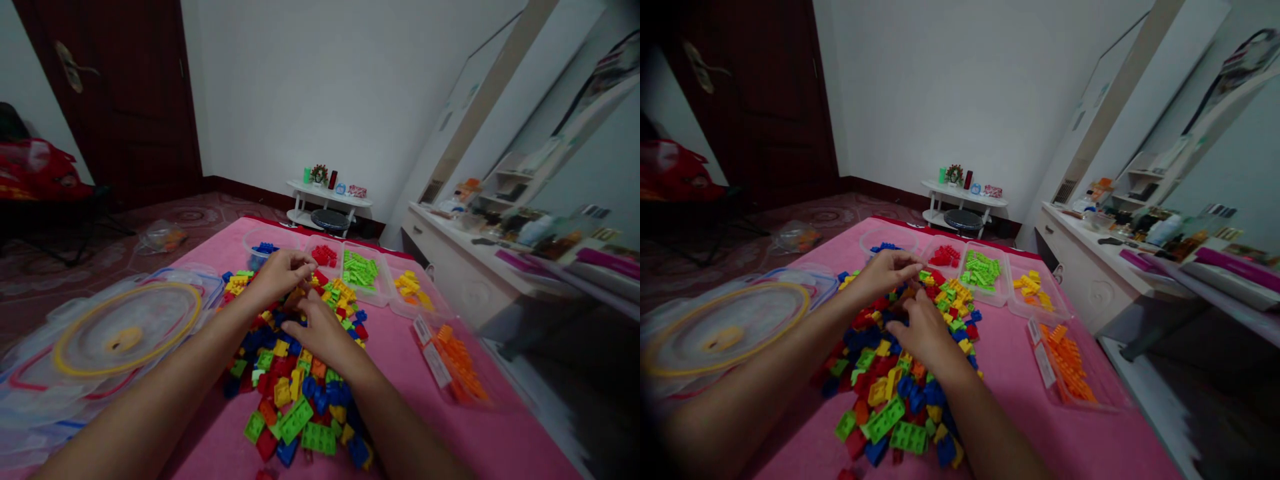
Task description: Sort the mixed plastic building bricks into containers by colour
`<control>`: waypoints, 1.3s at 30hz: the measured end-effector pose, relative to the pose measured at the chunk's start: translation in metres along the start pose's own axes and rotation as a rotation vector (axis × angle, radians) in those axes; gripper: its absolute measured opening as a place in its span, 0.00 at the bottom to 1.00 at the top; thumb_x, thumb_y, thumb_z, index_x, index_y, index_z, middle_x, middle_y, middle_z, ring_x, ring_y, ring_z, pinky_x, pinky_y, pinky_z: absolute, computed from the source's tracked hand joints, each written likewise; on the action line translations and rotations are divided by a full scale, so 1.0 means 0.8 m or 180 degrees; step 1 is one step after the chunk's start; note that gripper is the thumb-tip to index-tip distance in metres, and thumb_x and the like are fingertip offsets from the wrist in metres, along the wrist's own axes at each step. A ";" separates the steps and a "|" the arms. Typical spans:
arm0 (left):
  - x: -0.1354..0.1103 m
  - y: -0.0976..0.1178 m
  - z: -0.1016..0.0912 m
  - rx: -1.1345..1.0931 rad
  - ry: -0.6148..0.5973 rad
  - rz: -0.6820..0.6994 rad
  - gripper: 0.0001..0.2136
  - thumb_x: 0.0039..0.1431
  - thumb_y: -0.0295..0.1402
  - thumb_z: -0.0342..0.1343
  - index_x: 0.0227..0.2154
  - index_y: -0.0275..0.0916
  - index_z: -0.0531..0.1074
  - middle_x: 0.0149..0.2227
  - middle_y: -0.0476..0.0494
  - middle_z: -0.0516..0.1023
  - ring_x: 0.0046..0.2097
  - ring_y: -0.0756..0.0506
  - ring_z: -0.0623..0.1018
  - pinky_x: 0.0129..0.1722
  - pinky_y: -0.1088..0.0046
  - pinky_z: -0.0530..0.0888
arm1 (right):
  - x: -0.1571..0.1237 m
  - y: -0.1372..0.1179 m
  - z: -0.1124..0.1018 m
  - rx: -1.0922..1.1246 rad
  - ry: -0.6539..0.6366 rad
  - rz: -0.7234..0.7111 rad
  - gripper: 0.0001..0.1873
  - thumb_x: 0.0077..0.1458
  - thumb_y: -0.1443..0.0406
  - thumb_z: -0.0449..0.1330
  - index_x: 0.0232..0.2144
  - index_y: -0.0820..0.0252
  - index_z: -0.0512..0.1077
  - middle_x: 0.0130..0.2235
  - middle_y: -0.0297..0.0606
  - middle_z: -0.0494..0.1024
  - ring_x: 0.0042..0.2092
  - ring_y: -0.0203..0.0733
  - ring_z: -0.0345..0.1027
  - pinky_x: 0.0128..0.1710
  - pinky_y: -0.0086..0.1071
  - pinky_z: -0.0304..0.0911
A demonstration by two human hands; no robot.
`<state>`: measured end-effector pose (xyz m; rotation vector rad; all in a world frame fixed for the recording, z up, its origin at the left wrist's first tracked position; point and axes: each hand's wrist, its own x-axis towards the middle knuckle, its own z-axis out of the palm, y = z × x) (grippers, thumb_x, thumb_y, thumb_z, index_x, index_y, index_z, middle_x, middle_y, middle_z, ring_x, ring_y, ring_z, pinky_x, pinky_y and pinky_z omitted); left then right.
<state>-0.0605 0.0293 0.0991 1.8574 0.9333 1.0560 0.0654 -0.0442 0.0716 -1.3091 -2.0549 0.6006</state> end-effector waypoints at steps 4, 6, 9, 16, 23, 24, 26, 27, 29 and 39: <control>0.004 -0.012 -0.002 0.0425 0.0049 0.0141 0.14 0.54 0.38 0.53 0.34 0.33 0.76 0.29 0.44 0.79 0.29 0.48 0.76 0.28 0.76 0.71 | 0.003 0.018 -0.030 0.0070 0.0240 0.0062 0.10 0.51 0.66 0.58 0.36 0.57 0.77 0.40 0.37 0.79 0.41 0.41 0.72 0.43 0.34 0.64; 0.005 -0.018 0.001 0.0608 -0.0008 0.0150 0.14 0.54 0.38 0.52 0.34 0.33 0.77 0.28 0.44 0.79 0.29 0.48 0.75 0.27 0.76 0.69 | 0.005 0.039 -0.047 -0.0166 0.0672 0.0232 0.11 0.51 0.67 0.56 0.36 0.57 0.77 0.38 0.36 0.80 0.41 0.42 0.72 0.44 0.35 0.64; 0.004 -0.023 0.007 0.0781 -0.0103 0.0159 0.14 0.55 0.38 0.51 0.34 0.34 0.77 0.27 0.46 0.78 0.28 0.48 0.75 0.27 0.76 0.68 | 0.004 0.076 -0.061 -0.0776 0.1077 0.0421 0.13 0.50 0.68 0.56 0.39 0.58 0.76 0.43 0.39 0.78 0.47 0.44 0.69 0.50 0.38 0.60; -0.002 -0.014 0.012 0.1160 -0.0213 0.0213 0.12 0.55 0.36 0.51 0.34 0.36 0.77 0.33 0.46 0.80 0.34 0.47 0.76 0.34 0.75 0.69 | -0.005 0.101 -0.057 -0.1439 0.0813 0.0570 0.22 0.49 0.70 0.57 0.49 0.55 0.70 0.49 0.40 0.71 0.45 0.43 0.68 0.43 0.32 0.62; -0.002 -0.009 0.014 0.1256 -0.0242 0.0183 0.12 0.55 0.35 0.52 0.34 0.37 0.78 0.35 0.46 0.81 0.36 0.45 0.77 0.36 0.73 0.69 | -0.010 0.093 -0.057 -0.1785 0.0900 0.0853 0.14 0.52 0.66 0.58 0.43 0.55 0.70 0.46 0.40 0.69 0.38 0.41 0.68 0.36 0.31 0.60; -0.002 -0.008 0.015 0.1256 -0.0246 0.0182 0.12 0.55 0.35 0.52 0.34 0.37 0.78 0.34 0.46 0.81 0.36 0.45 0.77 0.36 0.73 0.69 | -0.011 0.094 -0.058 -0.1820 0.0897 0.0857 0.13 0.52 0.67 0.58 0.42 0.55 0.70 0.45 0.40 0.69 0.39 0.41 0.68 0.36 0.31 0.60; -0.002 -0.008 0.015 0.1256 -0.0246 0.0182 0.12 0.54 0.35 0.52 0.34 0.37 0.78 0.34 0.46 0.81 0.36 0.45 0.77 0.36 0.73 0.70 | -0.012 0.096 -0.059 -0.1875 0.0874 0.0876 0.11 0.52 0.68 0.57 0.39 0.55 0.70 0.43 0.39 0.71 0.41 0.42 0.68 0.37 0.32 0.59; -0.002 -0.008 0.016 0.1257 -0.0247 0.0180 0.12 0.54 0.35 0.52 0.34 0.37 0.79 0.34 0.46 0.81 0.36 0.45 0.77 0.36 0.73 0.70 | -0.013 0.097 -0.060 -0.1887 0.0860 0.0893 0.10 0.52 0.69 0.57 0.38 0.55 0.70 0.42 0.38 0.71 0.42 0.42 0.68 0.38 0.32 0.59; -0.002 -0.010 0.017 0.1260 -0.0246 0.0174 0.12 0.54 0.36 0.52 0.34 0.38 0.79 0.34 0.46 0.81 0.36 0.45 0.78 0.36 0.73 0.71 | -0.014 0.097 -0.063 -0.1888 0.0832 0.0930 0.10 0.51 0.70 0.57 0.37 0.55 0.70 0.41 0.37 0.72 0.42 0.41 0.68 0.38 0.31 0.58; -0.002 -0.012 0.018 0.1397 -0.0255 0.0219 0.11 0.55 0.35 0.52 0.34 0.39 0.79 0.34 0.46 0.81 0.35 0.46 0.78 0.34 0.75 0.70 | -0.014 0.099 -0.119 -0.1820 0.0947 0.1314 0.07 0.43 0.68 0.58 0.27 0.55 0.74 0.31 0.36 0.77 0.35 0.42 0.69 0.32 0.31 0.58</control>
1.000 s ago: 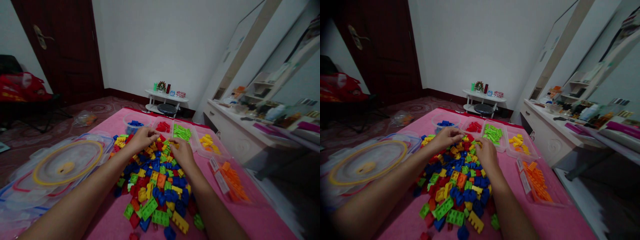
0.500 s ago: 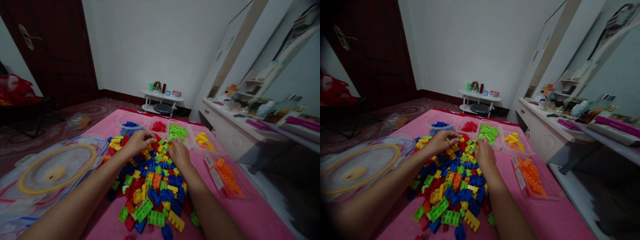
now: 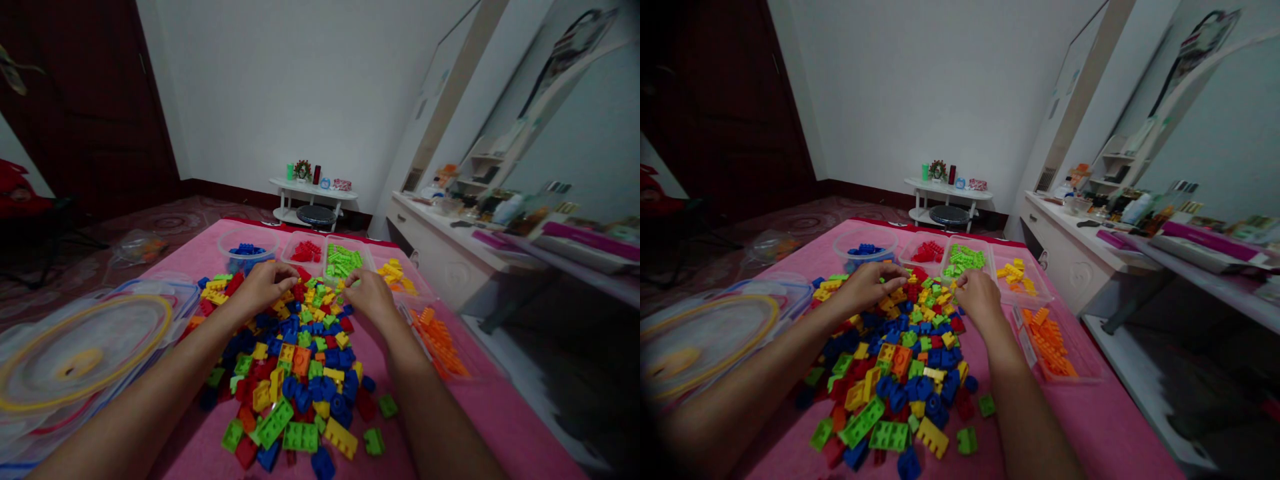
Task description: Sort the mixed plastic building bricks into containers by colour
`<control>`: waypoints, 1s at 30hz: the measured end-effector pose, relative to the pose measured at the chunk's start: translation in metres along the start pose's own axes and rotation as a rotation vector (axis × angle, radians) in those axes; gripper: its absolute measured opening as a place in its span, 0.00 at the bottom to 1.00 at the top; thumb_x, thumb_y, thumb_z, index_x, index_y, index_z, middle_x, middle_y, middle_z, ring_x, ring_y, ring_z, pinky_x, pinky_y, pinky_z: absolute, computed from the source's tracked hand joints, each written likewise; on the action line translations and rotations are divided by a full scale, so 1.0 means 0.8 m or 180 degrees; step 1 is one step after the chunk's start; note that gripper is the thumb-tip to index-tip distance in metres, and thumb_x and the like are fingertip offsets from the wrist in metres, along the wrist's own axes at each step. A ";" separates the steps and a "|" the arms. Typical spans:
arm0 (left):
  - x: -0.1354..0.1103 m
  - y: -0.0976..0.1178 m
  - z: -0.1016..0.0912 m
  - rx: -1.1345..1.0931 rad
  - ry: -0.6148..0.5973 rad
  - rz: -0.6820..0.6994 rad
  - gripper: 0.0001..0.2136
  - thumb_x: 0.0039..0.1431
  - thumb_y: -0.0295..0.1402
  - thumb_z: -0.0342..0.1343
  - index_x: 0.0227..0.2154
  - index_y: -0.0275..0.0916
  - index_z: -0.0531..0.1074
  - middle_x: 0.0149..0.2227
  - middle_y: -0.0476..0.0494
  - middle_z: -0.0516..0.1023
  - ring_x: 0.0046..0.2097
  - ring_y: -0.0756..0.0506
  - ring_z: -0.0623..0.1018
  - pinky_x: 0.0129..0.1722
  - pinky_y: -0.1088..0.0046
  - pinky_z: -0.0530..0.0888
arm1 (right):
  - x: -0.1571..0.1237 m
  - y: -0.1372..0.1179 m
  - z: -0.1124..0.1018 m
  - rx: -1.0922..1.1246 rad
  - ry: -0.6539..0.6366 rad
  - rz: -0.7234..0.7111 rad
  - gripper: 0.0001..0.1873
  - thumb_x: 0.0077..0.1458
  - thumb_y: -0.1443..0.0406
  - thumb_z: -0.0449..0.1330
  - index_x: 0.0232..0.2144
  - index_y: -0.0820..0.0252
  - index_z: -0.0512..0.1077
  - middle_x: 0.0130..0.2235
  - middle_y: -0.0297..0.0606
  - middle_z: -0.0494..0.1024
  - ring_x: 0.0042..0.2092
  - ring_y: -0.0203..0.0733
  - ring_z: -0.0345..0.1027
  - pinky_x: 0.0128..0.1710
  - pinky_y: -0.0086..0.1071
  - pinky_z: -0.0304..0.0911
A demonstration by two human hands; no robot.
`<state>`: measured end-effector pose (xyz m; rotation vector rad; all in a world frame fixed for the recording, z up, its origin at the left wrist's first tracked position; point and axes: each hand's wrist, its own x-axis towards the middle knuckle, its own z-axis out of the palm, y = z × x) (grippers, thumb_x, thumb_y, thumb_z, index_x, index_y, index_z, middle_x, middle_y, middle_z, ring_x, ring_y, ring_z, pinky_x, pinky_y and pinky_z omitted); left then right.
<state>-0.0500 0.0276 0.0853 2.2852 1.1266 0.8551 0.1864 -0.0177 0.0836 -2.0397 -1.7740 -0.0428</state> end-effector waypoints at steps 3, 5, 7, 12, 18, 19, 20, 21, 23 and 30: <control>0.000 0.000 0.000 0.0019 0.0006 -0.0007 0.11 0.55 0.35 0.52 0.35 0.39 0.79 0.34 0.46 0.81 0.36 0.46 0.78 0.34 0.75 0.70 | 0.009 0.029 -0.024 -0.0069 0.0607 0.0313 0.07 0.45 0.66 0.57 0.28 0.56 0.74 0.34 0.39 0.77 0.36 0.44 0.69 0.34 0.33 0.61; 0.000 -0.001 0.001 -0.0004 -0.0003 0.0007 0.11 0.55 0.35 0.53 0.35 0.39 0.79 0.35 0.46 0.81 0.36 0.46 0.78 0.35 0.75 0.70 | 0.011 0.049 -0.037 -0.0104 0.1212 0.0467 0.13 0.47 0.64 0.56 0.36 0.58 0.74 0.42 0.43 0.75 0.38 0.44 0.70 0.37 0.35 0.62; 0.000 -0.001 0.002 -0.0065 0.0001 0.0020 0.11 0.55 0.35 0.52 0.35 0.38 0.78 0.35 0.46 0.81 0.36 0.46 0.78 0.35 0.75 0.71 | 0.011 0.064 -0.047 -0.0164 0.1544 0.0559 0.21 0.48 0.62 0.57 0.45 0.60 0.70 0.48 0.48 0.71 0.41 0.46 0.70 0.40 0.37 0.63; 0.000 0.000 0.003 -0.0036 -0.0032 0.0071 0.11 0.55 0.34 0.52 0.35 0.38 0.79 0.34 0.46 0.81 0.35 0.46 0.78 0.34 0.75 0.70 | 0.003 0.081 -0.066 -0.0736 0.0435 0.1127 0.25 0.47 0.53 0.60 0.46 0.58 0.73 0.45 0.51 0.74 0.44 0.57 0.70 0.39 0.45 0.62; 0.000 0.001 0.001 0.0063 -0.0052 0.0106 0.12 0.56 0.36 0.52 0.36 0.38 0.78 0.34 0.46 0.81 0.35 0.46 0.77 0.34 0.75 0.70 | -0.001 0.089 -0.071 -0.1027 -0.0805 0.0973 0.23 0.42 0.63 0.64 0.45 0.50 0.75 0.50 0.42 0.74 0.48 0.51 0.69 0.41 0.39 0.61; 0.000 0.001 0.001 0.0060 -0.0050 0.0110 0.12 0.56 0.35 0.52 0.36 0.37 0.78 0.35 0.46 0.81 0.35 0.46 0.77 0.35 0.75 0.70 | -0.001 0.090 -0.070 -0.1067 -0.0853 0.0932 0.24 0.41 0.67 0.63 0.45 0.50 0.74 0.51 0.41 0.73 0.48 0.50 0.69 0.41 0.37 0.61; 0.000 0.001 0.001 0.0059 -0.0049 0.0114 0.12 0.56 0.35 0.52 0.36 0.37 0.78 0.35 0.46 0.81 0.35 0.47 0.77 0.35 0.75 0.70 | -0.001 0.091 -0.068 -0.1092 -0.0869 0.0882 0.25 0.40 0.71 0.61 0.44 0.50 0.75 0.51 0.41 0.73 0.48 0.49 0.69 0.40 0.36 0.61; 0.000 0.000 0.000 0.0061 -0.0045 0.0117 0.12 0.56 0.35 0.52 0.36 0.37 0.78 0.35 0.46 0.81 0.35 0.47 0.77 0.35 0.75 0.70 | 0.000 0.091 -0.066 -0.1100 -0.0861 0.0824 0.26 0.39 0.74 0.60 0.43 0.50 0.75 0.50 0.41 0.73 0.48 0.48 0.69 0.40 0.35 0.61; 0.000 -0.001 0.001 0.0074 -0.0036 0.0127 0.12 0.56 0.34 0.52 0.36 0.37 0.78 0.36 0.45 0.81 0.35 0.47 0.77 0.36 0.75 0.70 | -0.001 0.087 -0.061 -0.1082 -0.0794 0.0700 0.25 0.39 0.76 0.57 0.40 0.52 0.76 0.48 0.42 0.74 0.47 0.49 0.69 0.40 0.35 0.61; 0.000 0.002 0.000 0.0091 -0.0093 0.0111 0.11 0.56 0.34 0.51 0.36 0.36 0.78 0.36 0.45 0.81 0.36 0.47 0.77 0.36 0.75 0.69 | -0.010 0.044 -0.057 -0.0969 -0.0777 0.0325 0.20 0.44 0.74 0.58 0.40 0.55 0.76 0.45 0.44 0.74 0.47 0.51 0.68 0.40 0.37 0.60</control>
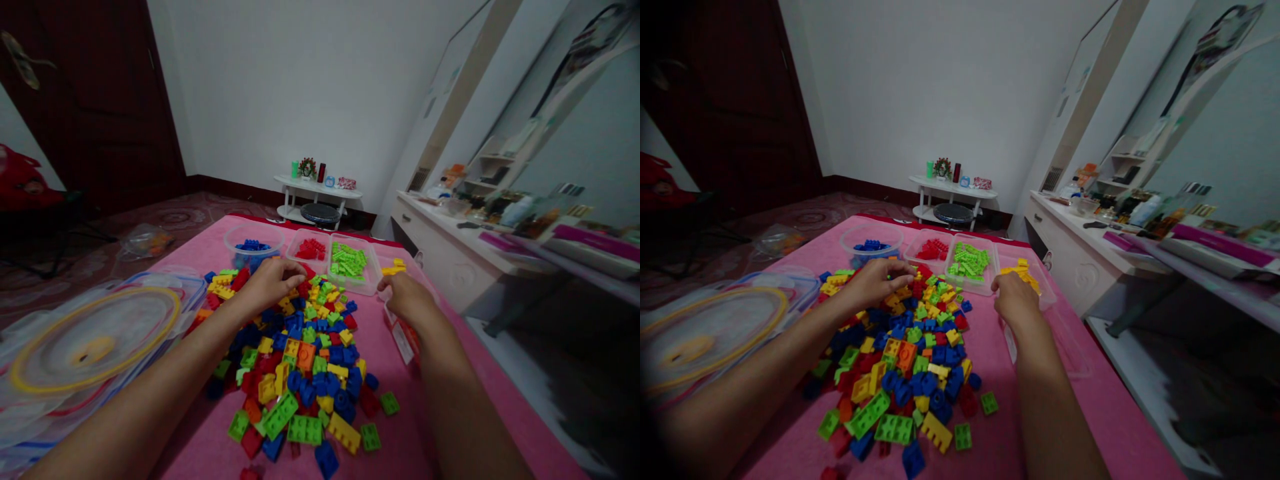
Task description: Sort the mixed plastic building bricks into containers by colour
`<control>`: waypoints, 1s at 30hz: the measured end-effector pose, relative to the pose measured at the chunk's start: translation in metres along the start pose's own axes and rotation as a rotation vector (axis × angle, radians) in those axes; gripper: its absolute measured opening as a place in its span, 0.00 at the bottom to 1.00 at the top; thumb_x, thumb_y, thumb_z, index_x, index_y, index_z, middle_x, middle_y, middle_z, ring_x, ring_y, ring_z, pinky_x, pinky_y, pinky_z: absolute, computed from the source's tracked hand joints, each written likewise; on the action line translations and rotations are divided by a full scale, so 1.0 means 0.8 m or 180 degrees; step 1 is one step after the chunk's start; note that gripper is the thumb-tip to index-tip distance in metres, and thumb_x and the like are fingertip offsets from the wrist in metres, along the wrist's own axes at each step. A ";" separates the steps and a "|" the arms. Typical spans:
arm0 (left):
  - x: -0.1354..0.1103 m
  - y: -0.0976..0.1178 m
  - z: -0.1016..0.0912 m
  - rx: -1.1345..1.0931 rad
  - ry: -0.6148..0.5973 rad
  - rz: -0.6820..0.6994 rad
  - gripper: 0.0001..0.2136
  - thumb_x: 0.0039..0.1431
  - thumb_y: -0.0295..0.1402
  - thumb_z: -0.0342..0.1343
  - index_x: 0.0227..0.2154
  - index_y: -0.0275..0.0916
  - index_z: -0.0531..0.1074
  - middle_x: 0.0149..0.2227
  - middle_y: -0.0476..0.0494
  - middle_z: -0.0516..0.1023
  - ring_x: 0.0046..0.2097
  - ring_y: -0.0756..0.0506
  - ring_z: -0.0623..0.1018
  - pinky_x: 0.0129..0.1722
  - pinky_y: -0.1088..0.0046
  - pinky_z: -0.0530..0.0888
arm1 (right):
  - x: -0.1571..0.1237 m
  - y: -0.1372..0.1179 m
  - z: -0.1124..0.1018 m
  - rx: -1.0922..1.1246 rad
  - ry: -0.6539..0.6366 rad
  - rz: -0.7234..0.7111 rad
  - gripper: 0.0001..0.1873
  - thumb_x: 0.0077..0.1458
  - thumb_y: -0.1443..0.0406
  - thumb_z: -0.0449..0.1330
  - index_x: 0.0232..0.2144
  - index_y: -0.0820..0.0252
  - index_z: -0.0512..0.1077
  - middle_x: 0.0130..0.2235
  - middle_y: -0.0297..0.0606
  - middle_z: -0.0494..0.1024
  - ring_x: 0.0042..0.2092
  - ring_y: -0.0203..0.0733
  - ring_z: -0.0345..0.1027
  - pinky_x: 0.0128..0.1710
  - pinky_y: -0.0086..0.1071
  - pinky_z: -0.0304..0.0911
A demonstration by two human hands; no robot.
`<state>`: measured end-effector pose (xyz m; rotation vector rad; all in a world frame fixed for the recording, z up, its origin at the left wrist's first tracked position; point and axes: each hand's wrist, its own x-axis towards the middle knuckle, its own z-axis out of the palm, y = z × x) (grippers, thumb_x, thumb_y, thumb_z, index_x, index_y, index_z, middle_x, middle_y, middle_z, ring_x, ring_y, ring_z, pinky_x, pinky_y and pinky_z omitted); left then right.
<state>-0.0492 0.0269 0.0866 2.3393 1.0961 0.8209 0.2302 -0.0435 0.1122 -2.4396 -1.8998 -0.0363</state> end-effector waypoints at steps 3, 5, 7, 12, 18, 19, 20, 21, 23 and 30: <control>0.000 0.000 -0.009 0.0174 -0.0066 -0.0081 0.11 0.55 0.34 0.52 0.35 0.36 0.78 0.34 0.45 0.80 0.35 0.47 0.77 0.35 0.75 0.69 | -0.011 -0.019 -0.011 -0.0031 0.0116 0.0023 0.18 0.45 0.68 0.62 0.42 0.55 0.75 0.48 0.47 0.73 0.48 0.54 0.67 0.40 0.39 0.60; -0.002 -0.001 -0.018 0.0352 -0.0290 -0.0161 0.11 0.54 0.35 0.53 0.34 0.37 0.78 0.32 0.46 0.80 0.33 0.47 0.76 0.32 0.76 0.68 | -0.017 -0.035 -0.015 0.0046 0.0370 -0.0035 0.16 0.48 0.65 0.62 0.42 0.55 0.76 0.47 0.47 0.74 0.47 0.54 0.68 0.40 0.39 0.60; -0.005 -0.002 -0.027 0.0539 -0.0677 -0.0245 0.11 0.51 0.36 0.56 0.34 0.38 0.78 0.31 0.47 0.80 0.32 0.47 0.76 0.30 0.76 0.67 | -0.023 -0.058 -0.012 0.0303 0.0521 -0.0330 0.13 0.51 0.65 0.58 0.40 0.55 0.76 0.44 0.44 0.76 0.45 0.50 0.69 0.40 0.38 0.60; -0.015 0.001 -0.036 0.1015 -0.1172 -0.0179 0.16 0.42 0.36 0.64 0.37 0.42 0.79 0.35 0.48 0.80 0.36 0.46 0.76 0.32 0.77 0.67 | -0.037 -0.116 0.023 0.0796 -0.0028 -0.1610 0.13 0.50 0.67 0.58 0.39 0.54 0.76 0.42 0.37 0.78 0.45 0.42 0.69 0.42 0.31 0.60; -0.017 0.001 -0.024 0.1432 -0.1056 -0.0098 0.19 0.42 0.24 0.59 0.39 0.44 0.78 0.39 0.46 0.80 0.39 0.45 0.76 0.35 0.75 0.67 | -0.045 -0.133 0.051 0.0485 0.0019 -0.1468 0.20 0.50 0.69 0.58 0.46 0.55 0.74 0.47 0.42 0.76 0.49 0.47 0.68 0.46 0.35 0.60; -0.017 0.000 -0.023 0.1438 -0.1024 -0.0084 0.18 0.42 0.24 0.58 0.39 0.44 0.79 0.39 0.46 0.80 0.39 0.45 0.76 0.35 0.75 0.67 | -0.044 -0.132 0.051 0.0465 -0.0002 -0.1440 0.20 0.49 0.69 0.58 0.46 0.54 0.74 0.47 0.41 0.76 0.49 0.47 0.68 0.46 0.35 0.60; -0.016 -0.001 -0.023 0.1429 -0.0987 -0.0067 0.17 0.43 0.24 0.57 0.38 0.44 0.79 0.38 0.46 0.80 0.39 0.45 0.76 0.35 0.75 0.67 | -0.044 -0.129 0.049 0.0455 -0.0023 -0.1405 0.20 0.49 0.69 0.58 0.46 0.54 0.73 0.47 0.41 0.76 0.49 0.47 0.68 0.46 0.35 0.60; -0.016 -0.002 -0.023 0.1409 -0.0947 -0.0052 0.15 0.44 0.25 0.57 0.36 0.44 0.79 0.37 0.45 0.80 0.39 0.44 0.76 0.35 0.74 0.66 | -0.044 -0.127 0.047 0.0448 -0.0041 -0.1367 0.21 0.48 0.68 0.59 0.47 0.53 0.73 0.47 0.40 0.76 0.49 0.48 0.68 0.46 0.35 0.60; -0.014 -0.003 -0.025 0.1307 -0.0859 -0.0079 0.12 0.45 0.27 0.56 0.34 0.42 0.79 0.34 0.45 0.79 0.36 0.45 0.76 0.32 0.74 0.65 | -0.043 -0.122 0.043 0.0428 -0.0067 -0.1276 0.23 0.47 0.65 0.61 0.48 0.52 0.72 0.49 0.40 0.75 0.49 0.48 0.69 0.44 0.35 0.61; -0.005 0.002 -0.029 -0.0299 -0.0629 -0.0215 0.14 0.56 0.38 0.50 0.37 0.35 0.76 0.28 0.45 0.77 0.29 0.48 0.73 0.27 0.76 0.65 | -0.037 -0.117 0.040 0.0629 -0.0141 -0.1074 0.17 0.45 0.67 0.60 0.40 0.53 0.77 0.41 0.39 0.79 0.45 0.47 0.70 0.41 0.35 0.61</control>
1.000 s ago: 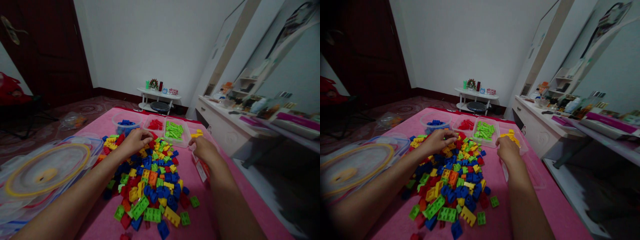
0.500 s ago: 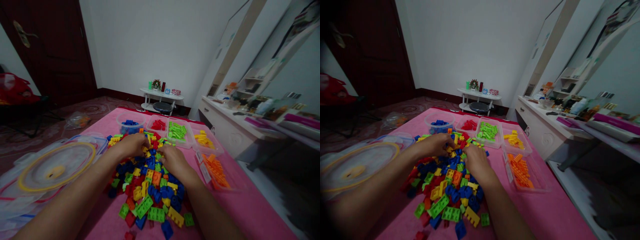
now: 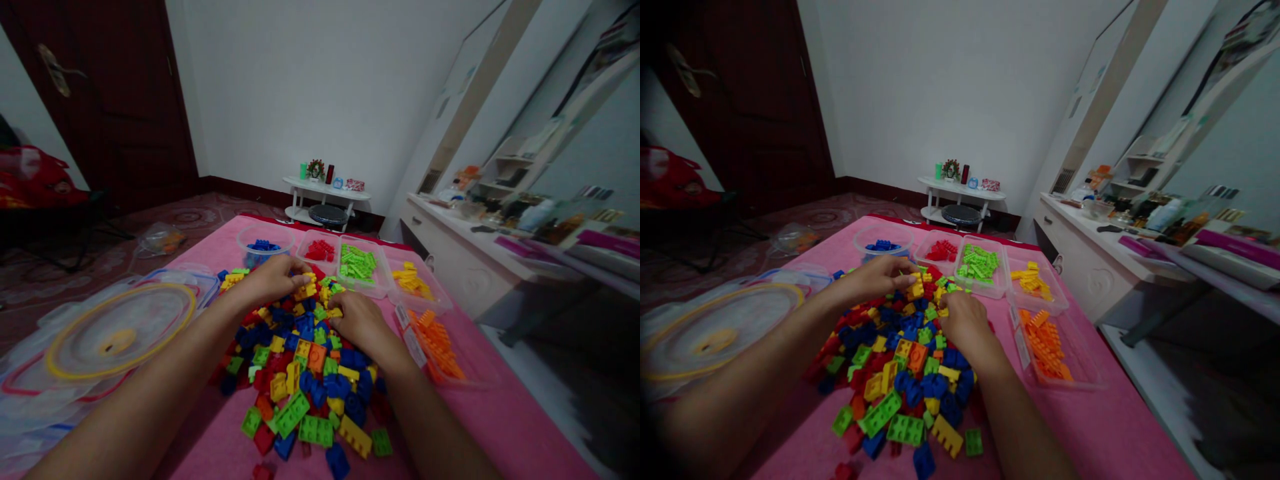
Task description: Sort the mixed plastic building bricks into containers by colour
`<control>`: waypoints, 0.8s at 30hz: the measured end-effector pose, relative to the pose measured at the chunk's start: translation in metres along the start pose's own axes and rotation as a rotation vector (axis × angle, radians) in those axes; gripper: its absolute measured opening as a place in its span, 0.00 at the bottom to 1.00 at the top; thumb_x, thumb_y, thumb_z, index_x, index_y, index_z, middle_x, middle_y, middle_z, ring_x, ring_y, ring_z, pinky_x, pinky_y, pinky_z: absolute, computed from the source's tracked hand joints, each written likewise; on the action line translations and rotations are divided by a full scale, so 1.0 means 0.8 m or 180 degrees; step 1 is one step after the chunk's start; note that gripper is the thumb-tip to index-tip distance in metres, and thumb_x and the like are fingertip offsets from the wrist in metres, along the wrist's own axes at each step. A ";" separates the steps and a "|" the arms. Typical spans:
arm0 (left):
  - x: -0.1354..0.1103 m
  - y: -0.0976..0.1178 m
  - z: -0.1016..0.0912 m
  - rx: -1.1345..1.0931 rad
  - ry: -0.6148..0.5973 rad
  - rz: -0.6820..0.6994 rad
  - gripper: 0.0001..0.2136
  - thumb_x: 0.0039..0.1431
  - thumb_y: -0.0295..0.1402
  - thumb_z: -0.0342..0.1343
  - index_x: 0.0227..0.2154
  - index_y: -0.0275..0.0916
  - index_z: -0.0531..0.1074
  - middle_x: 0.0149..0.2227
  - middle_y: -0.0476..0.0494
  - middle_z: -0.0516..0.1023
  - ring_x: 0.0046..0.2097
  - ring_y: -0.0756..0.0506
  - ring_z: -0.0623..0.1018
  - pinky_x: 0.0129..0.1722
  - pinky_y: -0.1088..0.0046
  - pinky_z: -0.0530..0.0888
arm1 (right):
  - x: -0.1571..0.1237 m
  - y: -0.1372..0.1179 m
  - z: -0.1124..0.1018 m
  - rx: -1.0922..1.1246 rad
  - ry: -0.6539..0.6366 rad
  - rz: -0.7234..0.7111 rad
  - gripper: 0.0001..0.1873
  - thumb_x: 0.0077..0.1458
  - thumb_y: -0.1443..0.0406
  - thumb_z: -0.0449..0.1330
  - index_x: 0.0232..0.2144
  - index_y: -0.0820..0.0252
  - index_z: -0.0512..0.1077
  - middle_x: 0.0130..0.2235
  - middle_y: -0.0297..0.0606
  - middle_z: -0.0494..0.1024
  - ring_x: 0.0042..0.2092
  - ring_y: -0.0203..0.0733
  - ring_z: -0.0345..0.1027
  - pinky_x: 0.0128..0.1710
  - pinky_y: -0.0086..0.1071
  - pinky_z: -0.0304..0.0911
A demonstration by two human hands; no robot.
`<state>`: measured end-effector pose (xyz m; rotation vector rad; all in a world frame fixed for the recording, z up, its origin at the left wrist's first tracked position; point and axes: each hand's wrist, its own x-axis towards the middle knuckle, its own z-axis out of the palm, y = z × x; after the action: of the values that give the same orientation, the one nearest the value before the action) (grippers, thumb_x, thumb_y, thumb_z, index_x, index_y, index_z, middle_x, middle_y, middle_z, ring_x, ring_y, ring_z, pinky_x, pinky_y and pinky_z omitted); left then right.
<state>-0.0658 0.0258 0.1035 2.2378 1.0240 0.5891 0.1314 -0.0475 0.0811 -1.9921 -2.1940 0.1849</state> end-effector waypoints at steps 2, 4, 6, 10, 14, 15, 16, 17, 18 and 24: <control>0.001 0.005 0.001 -0.0591 -0.0124 0.0033 0.14 0.57 0.37 0.50 0.39 0.34 0.75 0.30 0.45 0.77 0.29 0.49 0.73 0.27 0.76 0.66 | 0.005 0.002 0.000 0.0387 0.0158 -0.0049 0.14 0.44 0.68 0.59 0.37 0.55 0.77 0.39 0.38 0.79 0.41 0.44 0.71 0.39 0.33 0.61; 0.000 0.009 0.002 -0.0936 -0.0139 -0.0021 0.15 0.56 0.37 0.51 0.41 0.33 0.74 0.31 0.45 0.76 0.29 0.49 0.73 0.27 0.76 0.66 | 0.008 0.003 -0.004 0.1001 0.0353 -0.0152 0.15 0.45 0.67 0.60 0.39 0.57 0.76 0.37 0.37 0.77 0.36 0.39 0.70 0.35 0.31 0.62; 0.000 0.012 0.003 -0.1130 -0.0092 -0.0056 0.17 0.55 0.37 0.53 0.44 0.32 0.73 0.30 0.45 0.75 0.29 0.49 0.73 0.26 0.77 0.66 | 0.007 0.000 -0.012 0.1774 0.0402 -0.0253 0.20 0.45 0.65 0.61 0.44 0.59 0.73 0.35 0.35 0.75 0.30 0.35 0.66 0.29 0.28 0.61; 0.000 0.014 0.006 -0.1592 -0.0114 0.0022 0.21 0.54 0.38 0.56 0.49 0.32 0.68 0.29 0.46 0.75 0.30 0.49 0.74 0.29 0.75 0.69 | -0.002 -0.013 -0.028 0.3097 0.0041 -0.0400 0.32 0.45 0.63 0.63 0.54 0.61 0.64 0.29 0.29 0.69 0.24 0.30 0.62 0.24 0.25 0.58; -0.002 0.018 0.010 -0.1849 -0.0219 -0.0017 0.26 0.52 0.38 0.59 0.53 0.32 0.64 0.29 0.46 0.76 0.28 0.50 0.74 0.30 0.74 0.70 | -0.009 -0.023 -0.035 0.3393 -0.0433 -0.0483 0.34 0.47 0.62 0.63 0.57 0.56 0.60 0.23 0.25 0.65 0.21 0.31 0.62 0.18 0.24 0.58; -0.002 0.020 0.010 -0.1864 -0.0265 -0.0030 0.27 0.52 0.38 0.59 0.53 0.32 0.64 0.29 0.45 0.76 0.28 0.50 0.74 0.29 0.74 0.69 | -0.010 -0.024 -0.035 0.3396 -0.0513 -0.0470 0.33 0.48 0.61 0.62 0.57 0.55 0.60 0.22 0.25 0.66 0.20 0.32 0.63 0.18 0.24 0.59; -0.003 0.022 0.010 -0.1867 -0.0304 -0.0038 0.27 0.52 0.39 0.59 0.53 0.32 0.63 0.30 0.45 0.76 0.28 0.50 0.74 0.29 0.74 0.69 | -0.011 -0.025 -0.035 0.3405 -0.0555 -0.0441 0.32 0.48 0.61 0.62 0.56 0.55 0.60 0.22 0.25 0.67 0.20 0.32 0.64 0.17 0.25 0.59; -0.003 0.023 0.011 -0.1866 -0.0335 -0.0044 0.28 0.52 0.40 0.59 0.54 0.32 0.63 0.30 0.45 0.76 0.28 0.50 0.74 0.29 0.74 0.69 | -0.011 -0.025 -0.035 0.3425 -0.0568 -0.0416 0.32 0.47 0.61 0.63 0.55 0.55 0.61 0.23 0.26 0.68 0.20 0.32 0.64 0.17 0.25 0.60; -0.004 0.024 0.011 -0.1850 -0.0363 -0.0047 0.28 0.52 0.40 0.59 0.54 0.32 0.63 0.29 0.45 0.76 0.28 0.50 0.74 0.28 0.74 0.68 | -0.011 -0.025 -0.036 0.3458 -0.0568 -0.0394 0.31 0.47 0.61 0.63 0.54 0.56 0.61 0.24 0.27 0.69 0.20 0.32 0.65 0.17 0.25 0.61; -0.001 0.019 0.016 -0.1427 -0.0206 -0.0117 0.26 0.53 0.39 0.57 0.53 0.31 0.64 0.26 0.49 0.73 0.25 0.52 0.70 0.24 0.77 0.63 | -0.005 -0.004 -0.036 0.3277 -0.0457 -0.0112 0.28 0.47 0.60 0.61 0.51 0.57 0.62 0.22 0.25 0.69 0.18 0.33 0.64 0.16 0.26 0.59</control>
<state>-0.0506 0.0132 0.1047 1.8280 0.8050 0.6527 0.1351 -0.0525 0.1100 -1.3472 -1.6171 1.1900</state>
